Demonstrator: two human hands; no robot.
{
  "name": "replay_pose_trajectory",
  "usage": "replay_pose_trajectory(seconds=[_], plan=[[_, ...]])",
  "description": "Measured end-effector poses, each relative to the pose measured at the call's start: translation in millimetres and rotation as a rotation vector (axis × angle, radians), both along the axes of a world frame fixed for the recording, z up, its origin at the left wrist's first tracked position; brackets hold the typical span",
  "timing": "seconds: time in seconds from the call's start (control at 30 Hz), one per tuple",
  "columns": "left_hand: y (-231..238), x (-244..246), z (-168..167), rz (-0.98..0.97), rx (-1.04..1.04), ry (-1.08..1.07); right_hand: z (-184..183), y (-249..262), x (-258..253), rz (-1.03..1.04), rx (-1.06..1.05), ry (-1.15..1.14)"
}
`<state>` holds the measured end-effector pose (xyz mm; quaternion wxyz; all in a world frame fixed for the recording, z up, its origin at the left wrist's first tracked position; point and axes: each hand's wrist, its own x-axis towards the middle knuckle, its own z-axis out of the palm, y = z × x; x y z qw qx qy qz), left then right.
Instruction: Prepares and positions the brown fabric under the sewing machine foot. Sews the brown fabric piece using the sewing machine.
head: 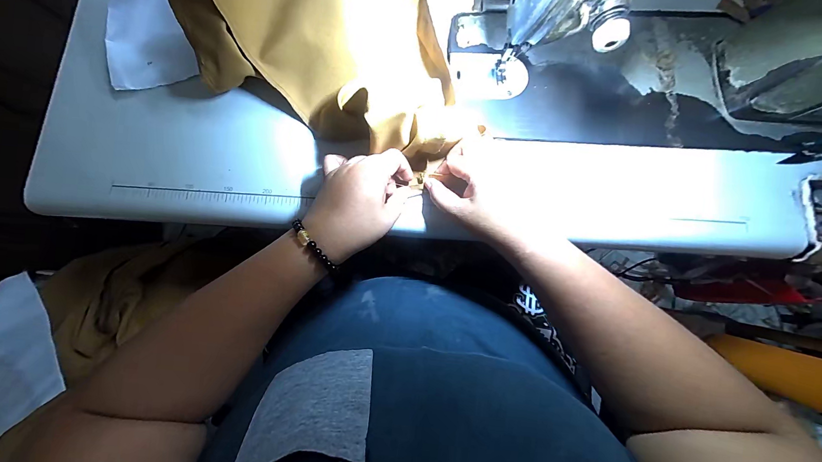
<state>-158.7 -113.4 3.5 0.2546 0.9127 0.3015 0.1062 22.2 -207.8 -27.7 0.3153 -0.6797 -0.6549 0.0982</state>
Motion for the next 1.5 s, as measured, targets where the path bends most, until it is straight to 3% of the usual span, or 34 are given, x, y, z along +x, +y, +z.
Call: replay_pose_trajectory(seconds=[0.17, 0.3, 0.4, 0.53, 0.63, 0.8, 0.97, 1.17, 1.5], plan=[[1.5, -0.2, 0.8, -0.053, 0.072, 0.014, -5.5, 1.5, -1.1, 0.013, 0.103, -0.002], [-3.8, -4.2, -3.5, -0.135, 0.287, 0.002, -3.7, 1.7, 4.5, 0.160, 0.238, -0.231], [-1.6, -7.5, -8.3, -0.150, 0.248, 0.001, -6.0, 2.8, 11.6, 0.228, 0.244, -0.309], [5.8, -7.7, -11.2, -0.102, 0.098, -0.066, -1.1, 5.2, 22.0, 0.308, 0.048, -0.123], [5.8, -5.7, -13.5, -0.088, 0.186, -0.119, 22.1, 10.4, 22.7, 0.282, -0.172, -0.042], [1.7, -4.0, -9.3, -0.122, 0.402, -0.035, 5.9, 15.2, 20.7, 0.180, -0.012, 0.053], [8.0, 1.6, -0.6, -0.122, 0.260, 0.052, -7.7, 8.0, 19.8, 0.243, 0.232, -0.310], [20.7, 10.1, 8.1, -0.080, 0.009, 0.152, 0.0, 7.4, 28.3, 0.144, 0.093, -0.063], [20.7, 17.6, 17.8, -0.021, -0.012, 0.241, -2.4, 7.4, 28.1, -0.067, 0.070, -0.080]])
